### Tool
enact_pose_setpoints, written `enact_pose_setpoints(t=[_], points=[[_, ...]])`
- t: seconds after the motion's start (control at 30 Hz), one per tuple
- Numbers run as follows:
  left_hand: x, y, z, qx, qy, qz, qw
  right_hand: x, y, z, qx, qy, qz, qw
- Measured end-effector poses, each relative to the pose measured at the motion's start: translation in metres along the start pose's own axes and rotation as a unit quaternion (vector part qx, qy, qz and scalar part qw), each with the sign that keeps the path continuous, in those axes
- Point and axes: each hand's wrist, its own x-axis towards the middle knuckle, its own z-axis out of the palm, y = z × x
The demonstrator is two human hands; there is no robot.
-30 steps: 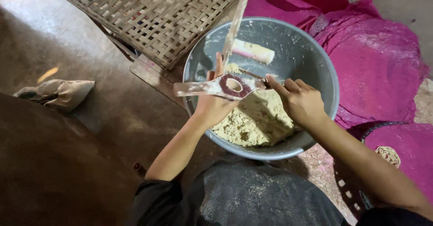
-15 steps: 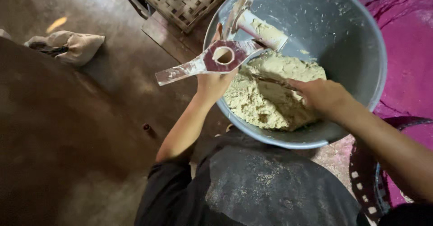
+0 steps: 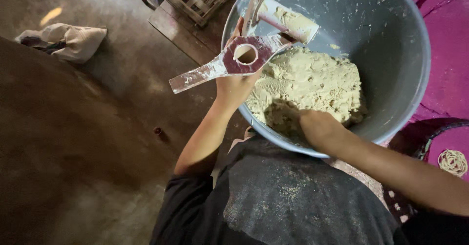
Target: The person sits with a large bowl of dough on their lap, loads dough into a wooden hand press, and squeezes the press to extrude noodle strands onto round pink trays. They arrange the extruded noodle nests on the trays, cover them with pink sheets, and repeat the pressing cycle for multiple trays.
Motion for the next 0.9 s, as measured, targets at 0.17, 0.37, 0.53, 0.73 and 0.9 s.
enact_pose_setpoints(t=[0.17, 0.37, 0.53, 0.73, 0.9], points=[[-0.003, -0.003, -0.004, 0.008, -0.03, -0.045, 0.999, -0.049, -0.011, -0.026, -0.032, -0.016, 0.011, 0.999], [0.01, 0.004, -0.009, 0.139, -0.059, 0.076, 0.986, -0.128, 0.027, -0.109, 0.06, -0.177, 0.197, 0.962], [0.01, 0.031, -0.004, 0.11, -0.211, 0.153, 0.959, -0.13, 0.057, -0.155, 0.265, -0.014, 0.042, 0.963], [0.017, 0.049, 0.026, 0.206, -0.272, 0.164, 0.925, -0.115, 0.009, -0.192, -0.13, 0.204, 0.076, 0.967], [0.007, 0.046, 0.038, 0.201, -0.35, -0.096, 0.91, -0.105, -0.045, -0.169, -0.299, 0.324, -0.093, 0.893]])
